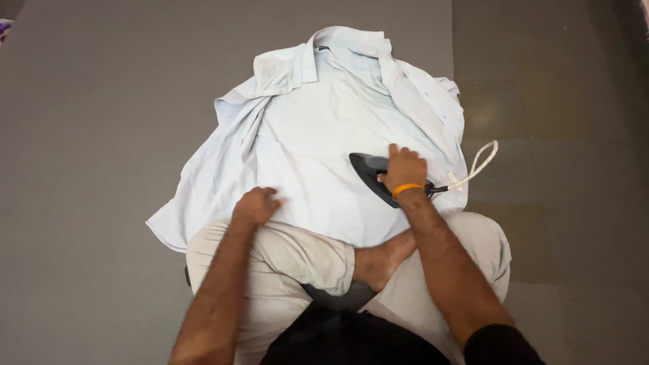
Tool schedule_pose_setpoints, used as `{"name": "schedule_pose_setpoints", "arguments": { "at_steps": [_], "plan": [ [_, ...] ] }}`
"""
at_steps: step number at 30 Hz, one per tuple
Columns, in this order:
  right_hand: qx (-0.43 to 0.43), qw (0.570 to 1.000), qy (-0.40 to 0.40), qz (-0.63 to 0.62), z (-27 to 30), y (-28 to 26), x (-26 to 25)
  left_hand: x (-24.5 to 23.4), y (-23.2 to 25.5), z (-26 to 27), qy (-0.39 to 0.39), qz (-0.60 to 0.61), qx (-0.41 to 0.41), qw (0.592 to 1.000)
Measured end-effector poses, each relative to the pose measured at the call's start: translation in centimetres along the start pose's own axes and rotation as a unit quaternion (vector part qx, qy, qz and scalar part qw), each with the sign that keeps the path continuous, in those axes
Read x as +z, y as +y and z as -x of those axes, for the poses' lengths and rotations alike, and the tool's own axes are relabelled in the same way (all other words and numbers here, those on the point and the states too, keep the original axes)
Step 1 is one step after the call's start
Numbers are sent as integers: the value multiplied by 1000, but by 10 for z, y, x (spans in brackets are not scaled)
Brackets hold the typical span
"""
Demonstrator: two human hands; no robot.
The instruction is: The person irons a light blue shirt laid out on the floor. They use a black electric iron to smooth the fabric, moving it back and forth across the shirt's body and sleeves while holding the garment steady with their left hand.
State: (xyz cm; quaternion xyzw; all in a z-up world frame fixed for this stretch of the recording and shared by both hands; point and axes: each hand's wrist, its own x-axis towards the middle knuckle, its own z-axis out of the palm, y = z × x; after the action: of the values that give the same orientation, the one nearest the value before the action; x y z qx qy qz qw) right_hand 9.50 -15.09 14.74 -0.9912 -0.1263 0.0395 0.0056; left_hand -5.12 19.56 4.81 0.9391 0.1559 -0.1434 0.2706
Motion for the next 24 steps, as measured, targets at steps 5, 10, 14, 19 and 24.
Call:
{"name": "schedule_pose_setpoints", "arguments": {
  "at_steps": [5,10,14,19,24],
  "plan": [
    [59,998,24,-15,1,17,5,5,6,6,31,-73,-1,997],
    [62,994,-25,-89,9,29,7,-4,11,1,26,-74,-44,996],
    [-83,992,0,-99,12,12,9,-12,15,1,-8,-71,-107,992],
    [-267,960,-18,-82,44,-61,20,-21,27,11,-30,-73,-144,986],
    [-224,972,-39,-59,48,-78,25,-31,33,19,-47,-86,-152,984]
  ]
}}
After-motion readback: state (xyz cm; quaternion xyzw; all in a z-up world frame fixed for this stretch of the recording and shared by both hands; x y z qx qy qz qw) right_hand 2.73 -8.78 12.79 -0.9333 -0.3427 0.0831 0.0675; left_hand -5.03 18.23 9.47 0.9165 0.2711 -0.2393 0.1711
